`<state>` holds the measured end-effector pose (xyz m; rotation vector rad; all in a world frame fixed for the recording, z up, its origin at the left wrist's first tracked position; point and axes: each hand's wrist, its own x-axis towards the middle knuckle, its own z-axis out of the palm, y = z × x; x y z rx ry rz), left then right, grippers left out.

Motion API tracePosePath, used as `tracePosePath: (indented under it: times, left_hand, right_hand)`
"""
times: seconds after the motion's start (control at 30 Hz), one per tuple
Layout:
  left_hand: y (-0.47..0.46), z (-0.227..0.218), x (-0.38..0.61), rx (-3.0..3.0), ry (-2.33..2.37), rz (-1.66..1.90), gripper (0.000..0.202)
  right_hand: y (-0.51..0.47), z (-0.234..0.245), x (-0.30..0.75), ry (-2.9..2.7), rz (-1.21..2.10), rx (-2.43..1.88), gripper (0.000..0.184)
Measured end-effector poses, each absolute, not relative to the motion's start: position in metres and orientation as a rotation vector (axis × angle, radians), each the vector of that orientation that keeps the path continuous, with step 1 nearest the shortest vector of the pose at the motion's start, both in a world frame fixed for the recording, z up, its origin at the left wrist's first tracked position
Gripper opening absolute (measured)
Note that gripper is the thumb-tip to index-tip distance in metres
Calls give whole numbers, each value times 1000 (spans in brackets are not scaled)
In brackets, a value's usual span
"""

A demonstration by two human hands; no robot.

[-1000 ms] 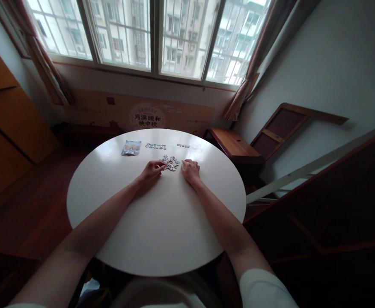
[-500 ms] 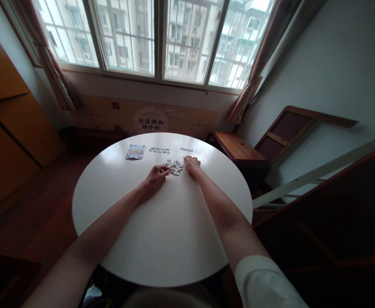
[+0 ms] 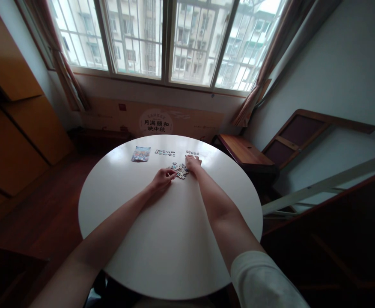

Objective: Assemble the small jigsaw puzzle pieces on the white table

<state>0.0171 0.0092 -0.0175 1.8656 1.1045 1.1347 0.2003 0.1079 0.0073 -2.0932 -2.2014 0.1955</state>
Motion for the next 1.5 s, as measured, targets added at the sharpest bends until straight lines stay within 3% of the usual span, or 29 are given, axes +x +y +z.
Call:
tracePosePath:
  times: [0.37, 0.63, 1.1, 1.5]
  left_hand:
    - [5, -14, 17, 1869, 1097, 1119, 24]
    - [9, -18, 16, 1874, 1076, 1113, 24]
    - [11, -18, 15, 1864, 1050, 1158, 26]
    - [11, -17, 14, 1816, 1034, 1152, 28]
  right_hand:
    - [123, -6, 196, -2101, 236, -2053, 42]
    - [128, -4, 214, -1548, 575, -1715, 42]
    - [66, 2, 224, -1649, 955, -1430, 22]
    - [34, -11, 224, -1968, 368, -1382, 30]
